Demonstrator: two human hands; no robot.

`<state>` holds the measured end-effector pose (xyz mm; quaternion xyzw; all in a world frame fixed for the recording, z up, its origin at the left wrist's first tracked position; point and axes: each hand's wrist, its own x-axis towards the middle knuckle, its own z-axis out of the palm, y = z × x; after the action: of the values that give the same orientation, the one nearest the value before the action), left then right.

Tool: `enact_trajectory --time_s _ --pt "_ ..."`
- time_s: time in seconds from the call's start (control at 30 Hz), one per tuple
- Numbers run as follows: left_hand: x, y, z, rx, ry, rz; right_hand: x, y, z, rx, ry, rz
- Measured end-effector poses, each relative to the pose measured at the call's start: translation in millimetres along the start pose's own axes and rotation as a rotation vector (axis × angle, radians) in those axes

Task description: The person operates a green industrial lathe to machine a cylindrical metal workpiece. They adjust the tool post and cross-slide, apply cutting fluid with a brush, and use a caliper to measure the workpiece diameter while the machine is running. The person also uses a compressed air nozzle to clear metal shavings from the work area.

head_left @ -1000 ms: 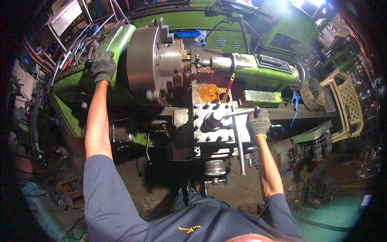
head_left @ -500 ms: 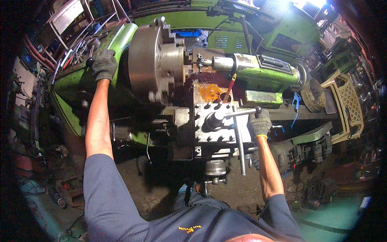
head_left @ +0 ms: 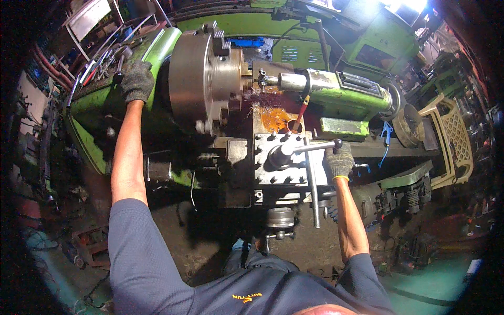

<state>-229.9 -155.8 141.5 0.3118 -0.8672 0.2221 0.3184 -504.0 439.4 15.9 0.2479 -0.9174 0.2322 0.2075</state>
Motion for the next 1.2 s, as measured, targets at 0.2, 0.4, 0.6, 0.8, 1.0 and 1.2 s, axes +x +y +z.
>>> enact_trajectory --time_s 0.2,0.4,0.6,0.8,1.0,1.2 --pt "1 -5 4 0.013 0.02 0.034 -1 -1 -1 -0.018 -0.023 0.027" --pt "1 -2 2 -0.003 0.037 0.032 0 0 -6 -0.056 -0.134 0.076" --pt "2 -4 2 0.006 0.021 0.046 1 -4 -7 0.006 -0.138 0.108" --pt "1 -6 4 0.019 0.008 0.034 1 5 0 -0.088 -0.126 0.059" --pt "4 -4 6 -0.007 0.048 0.04 -2 5 1 -0.014 -0.046 0.037" --pt "10 2 7 0.075 0.195 0.141 3 -4 -17 -0.044 -0.068 -0.01"
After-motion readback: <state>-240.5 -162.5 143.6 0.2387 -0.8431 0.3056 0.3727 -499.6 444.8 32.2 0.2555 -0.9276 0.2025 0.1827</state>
